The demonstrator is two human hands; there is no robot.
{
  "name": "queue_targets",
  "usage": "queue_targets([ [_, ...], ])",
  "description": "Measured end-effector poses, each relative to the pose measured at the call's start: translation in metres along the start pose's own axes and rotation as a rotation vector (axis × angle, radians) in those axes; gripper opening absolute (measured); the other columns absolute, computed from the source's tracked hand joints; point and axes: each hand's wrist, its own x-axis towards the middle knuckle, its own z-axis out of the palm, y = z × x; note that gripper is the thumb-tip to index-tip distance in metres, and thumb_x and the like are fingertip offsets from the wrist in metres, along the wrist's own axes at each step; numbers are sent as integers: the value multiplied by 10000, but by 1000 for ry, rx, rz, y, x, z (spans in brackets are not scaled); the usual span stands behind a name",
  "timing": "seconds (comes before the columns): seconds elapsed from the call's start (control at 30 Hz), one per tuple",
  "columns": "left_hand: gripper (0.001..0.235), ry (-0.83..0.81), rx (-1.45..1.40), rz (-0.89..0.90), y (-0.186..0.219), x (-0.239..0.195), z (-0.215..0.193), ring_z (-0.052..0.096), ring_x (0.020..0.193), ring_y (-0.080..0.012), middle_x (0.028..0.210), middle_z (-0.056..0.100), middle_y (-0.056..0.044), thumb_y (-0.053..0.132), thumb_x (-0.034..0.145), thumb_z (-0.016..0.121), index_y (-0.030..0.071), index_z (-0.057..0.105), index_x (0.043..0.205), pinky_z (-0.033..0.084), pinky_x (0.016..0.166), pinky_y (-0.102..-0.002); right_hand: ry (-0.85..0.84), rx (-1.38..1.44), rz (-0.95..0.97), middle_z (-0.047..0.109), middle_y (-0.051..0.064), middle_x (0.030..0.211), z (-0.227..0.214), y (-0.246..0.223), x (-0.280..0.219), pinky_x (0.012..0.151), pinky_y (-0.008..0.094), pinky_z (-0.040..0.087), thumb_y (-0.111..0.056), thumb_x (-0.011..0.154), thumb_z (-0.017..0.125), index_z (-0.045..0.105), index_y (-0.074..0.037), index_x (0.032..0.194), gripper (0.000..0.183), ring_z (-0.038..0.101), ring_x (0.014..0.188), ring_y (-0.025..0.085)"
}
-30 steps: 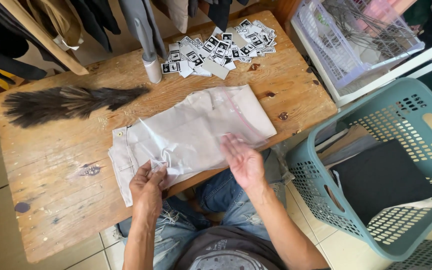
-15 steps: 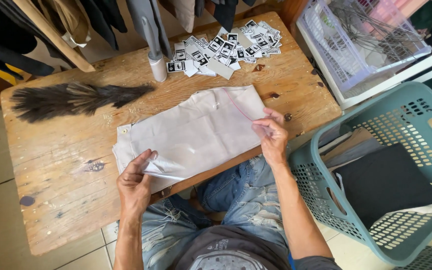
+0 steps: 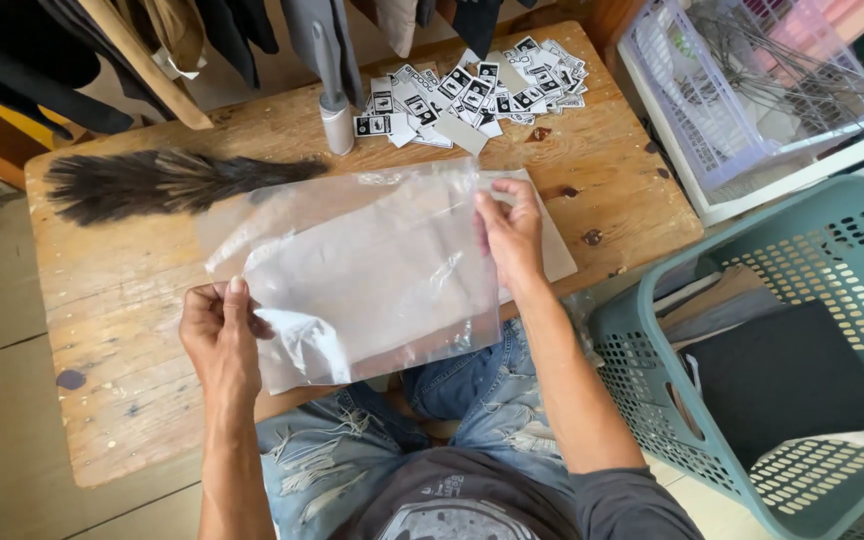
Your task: The person folds a pair of light-colored pants on a wooden table, places them into a clear plastic bag, and seals it. They then pick up a small label from a pile on the table and affix it to the outside of the bag.
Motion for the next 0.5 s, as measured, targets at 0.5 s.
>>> queue_targets([
  [0.5, 413, -40, 170, -327, -50, 19, -54, 678, 680, -162, 851, 730, -179, 49, 791, 864, -70, 660, 1130, 611, 612, -268, -171, -758, -224, 729, 168, 984, 24, 66, -1, 820, 490, 573, -114, 872, 709, 509, -171, 1378, 547, 716, 942, 386],
])
